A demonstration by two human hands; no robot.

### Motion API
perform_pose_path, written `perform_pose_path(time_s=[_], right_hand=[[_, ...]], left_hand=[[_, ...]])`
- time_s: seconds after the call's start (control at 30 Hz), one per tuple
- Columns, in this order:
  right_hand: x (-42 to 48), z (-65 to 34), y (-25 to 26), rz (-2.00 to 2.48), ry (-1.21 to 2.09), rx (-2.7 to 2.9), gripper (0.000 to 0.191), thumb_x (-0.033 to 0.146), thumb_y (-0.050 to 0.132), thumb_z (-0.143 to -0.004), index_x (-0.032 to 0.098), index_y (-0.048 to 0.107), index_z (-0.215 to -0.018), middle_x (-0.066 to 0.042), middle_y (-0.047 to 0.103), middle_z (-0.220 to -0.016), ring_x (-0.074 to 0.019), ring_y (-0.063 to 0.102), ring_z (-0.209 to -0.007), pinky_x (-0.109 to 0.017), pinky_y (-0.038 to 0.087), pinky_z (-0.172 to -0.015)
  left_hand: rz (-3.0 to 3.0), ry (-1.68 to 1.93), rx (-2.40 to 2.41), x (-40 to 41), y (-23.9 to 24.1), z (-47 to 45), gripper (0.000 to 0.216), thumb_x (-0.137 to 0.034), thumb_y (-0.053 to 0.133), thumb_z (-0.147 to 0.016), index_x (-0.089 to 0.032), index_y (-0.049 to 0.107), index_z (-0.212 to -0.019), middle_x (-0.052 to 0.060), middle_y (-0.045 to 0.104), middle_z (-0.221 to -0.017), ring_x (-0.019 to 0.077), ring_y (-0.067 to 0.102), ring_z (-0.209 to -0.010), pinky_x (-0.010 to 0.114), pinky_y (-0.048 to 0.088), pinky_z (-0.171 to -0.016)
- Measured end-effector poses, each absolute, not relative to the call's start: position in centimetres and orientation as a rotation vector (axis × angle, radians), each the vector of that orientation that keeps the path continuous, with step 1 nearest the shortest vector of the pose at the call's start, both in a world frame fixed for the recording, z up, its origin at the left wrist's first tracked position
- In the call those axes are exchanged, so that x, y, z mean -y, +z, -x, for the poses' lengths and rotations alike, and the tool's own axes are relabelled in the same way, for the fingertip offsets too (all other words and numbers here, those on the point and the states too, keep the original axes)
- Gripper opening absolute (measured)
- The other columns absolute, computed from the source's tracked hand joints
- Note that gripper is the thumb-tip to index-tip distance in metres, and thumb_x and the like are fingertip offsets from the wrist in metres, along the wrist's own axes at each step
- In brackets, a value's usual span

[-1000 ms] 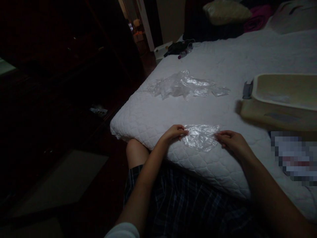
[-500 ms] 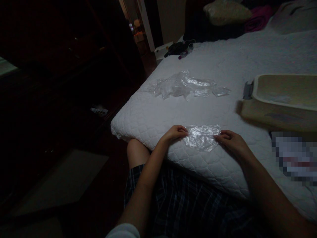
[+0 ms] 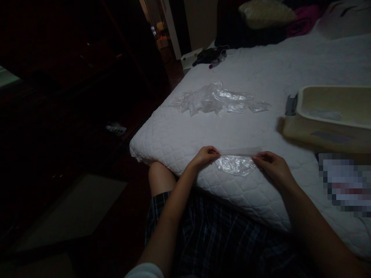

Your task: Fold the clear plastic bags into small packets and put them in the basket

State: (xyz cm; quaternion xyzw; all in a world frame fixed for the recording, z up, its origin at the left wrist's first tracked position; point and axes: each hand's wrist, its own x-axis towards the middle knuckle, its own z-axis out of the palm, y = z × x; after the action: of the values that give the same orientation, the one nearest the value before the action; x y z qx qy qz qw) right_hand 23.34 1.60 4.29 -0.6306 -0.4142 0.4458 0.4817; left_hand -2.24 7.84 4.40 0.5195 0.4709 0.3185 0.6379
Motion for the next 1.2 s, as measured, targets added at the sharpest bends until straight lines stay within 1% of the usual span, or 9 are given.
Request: perform_pose_path(time_s=[0.17, 0.3, 0.47, 0.6, 0.7, 0.83, 0.93, 1.03, 1.2], right_hand=[[-1.5, -23.5, 4.3, 1.538, 0.989, 1.13, 0.036, 0.048, 0.078, -0.06, 0.019, 0.063, -0.074, -0.002, 0.064, -0.07, -0.0132, 0.055, -0.059, -0.025, 0.042, -0.052], [-1.3, -23.4, 4.5, 1.523, 0.991, 1.159, 0.032, 0.045, 0.077, -0.062, 0.02, 0.06, -0.072, -0.001, 0.063, -0.069, -0.0147, 0.056, -0.062, -0.027, 0.043, -0.055], [-1.2, -23.7, 4.7, 1.526, 1.043, 1.175, 0.034, 0.042, 0.077, -0.061, 0.02, 0.063, -0.083, -0.001, 0.064, -0.073, -0.0151, 0.056, -0.063, -0.027, 0.043, -0.055], [-1.3, -24.5, 4.7, 1.482, 1.063, 1.241, 0.044, 0.038, 0.074, -0.062, 0.021, 0.063, -0.101, -0.002, 0.065, -0.078, -0.0176, 0.059, -0.068, -0.03, 0.047, -0.059], [-1.2, -24.7, 4.9, 1.531, 0.872, 1.316, 0.045, 0.033, 0.065, -0.07, 0.019, 0.061, -0.113, -0.007, 0.067, -0.092, -0.0202, 0.062, -0.076, -0.034, 0.05, -0.066], [-0.4, -23.8, 6.2, 1.632, 0.435, 1.346, 0.038, 0.027, 0.047, -0.083, 0.018, 0.062, -0.116, -0.013, 0.065, -0.112, -0.0256, 0.063, -0.094, -0.044, 0.051, -0.082], [0.3, -22.4, 7.7, 1.553, 0.141, 1.57, 0.037, 0.026, 0.04, -0.088, 0.017, 0.063, -0.115, -0.015, 0.065, -0.112, -0.0288, 0.061, -0.105, -0.049, 0.048, -0.093], [0.8, -20.7, 8.5, 1.472, -0.011, 1.83, 0.04, 0.027, 0.039, -0.092, 0.013, 0.059, -0.123, -0.018, 0.064, -0.12, -0.0296, 0.059, -0.112, -0.049, 0.044, -0.1], [1.2, -18.4, 7.3, 1.404, -0.14, 2.196, 0.052, 0.033, 0.036, -0.095, 0.008, 0.044, -0.14, -0.021, 0.049, -0.141, -0.0315, 0.044, -0.132, -0.052, 0.033, -0.11]], left_hand=[[-1.221, 0.834, -1.071, -7.4, 4.0, 2.2, 0.029, -0.03, 0.077, -0.061, -0.013, 0.06, -0.077, -0.004, 0.059, -0.066, 0.0036, 0.046, -0.046, 0.018, 0.033, -0.044], [-1.308, 0.881, -1.152, -7.0, 3.9, 2.3, 0.031, -0.031, 0.077, -0.066, -0.012, 0.068, -0.09, -0.001, 0.063, -0.07, 0.0067, 0.052, -0.057, 0.018, 0.038, -0.052], [-1.501, 0.957, -1.192, -6.6, 3.7, 2.3, 0.007, -0.02, 0.071, -0.073, -0.015, 0.073, -0.078, 0.003, 0.07, -0.079, 0.013, 0.062, -0.078, 0.022, 0.047, -0.071], [-1.639, 1.003, -1.247, -6.1, 3.2, 2.3, 0.013, -0.01, 0.065, -0.075, -0.017, 0.074, -0.081, 0.003, 0.071, -0.084, 0.0137, 0.063, -0.081, 0.023, 0.048, -0.076], [-1.773, 1.022, -1.244, -5.7, 2.7, 2.4, 0.022, -0.005, 0.061, -0.074, -0.019, 0.075, -0.085, 0.003, 0.071, -0.088, 0.0143, 0.064, -0.084, 0.026, 0.049, -0.081], [-1.894, 1.007, -1.225, -5.4, 2.4, 2.5, 0.029, -0.002, 0.058, -0.074, -0.021, 0.074, -0.089, 0.003, 0.071, -0.094, 0.0153, 0.064, -0.089, 0.028, 0.05, -0.085], [-1.947, 1.015, -1.219, -5.1, 2.2, 2.6, 0.033, -0.001, 0.056, -0.074, -0.021, 0.074, -0.091, 0.003, 0.071, -0.097, 0.0153, 0.065, -0.091, 0.027, 0.05, -0.086], [-2.008, 0.991, -1.209, -4.8, 2.2, 2.7, 0.034, -0.002, 0.055, -0.075, -0.022, 0.074, -0.094, 0.004, 0.07, -0.101, 0.0153, 0.065, -0.093, 0.027, 0.05, -0.087], [-2.142, 0.862, -1.201, -4.2, 2.4, 3.0, 0.03, -0.01, 0.053, -0.082, -0.024, 0.072, -0.102, 0.005, 0.069, -0.108, 0.0161, 0.064, -0.099, 0.028, 0.05, -0.088]])
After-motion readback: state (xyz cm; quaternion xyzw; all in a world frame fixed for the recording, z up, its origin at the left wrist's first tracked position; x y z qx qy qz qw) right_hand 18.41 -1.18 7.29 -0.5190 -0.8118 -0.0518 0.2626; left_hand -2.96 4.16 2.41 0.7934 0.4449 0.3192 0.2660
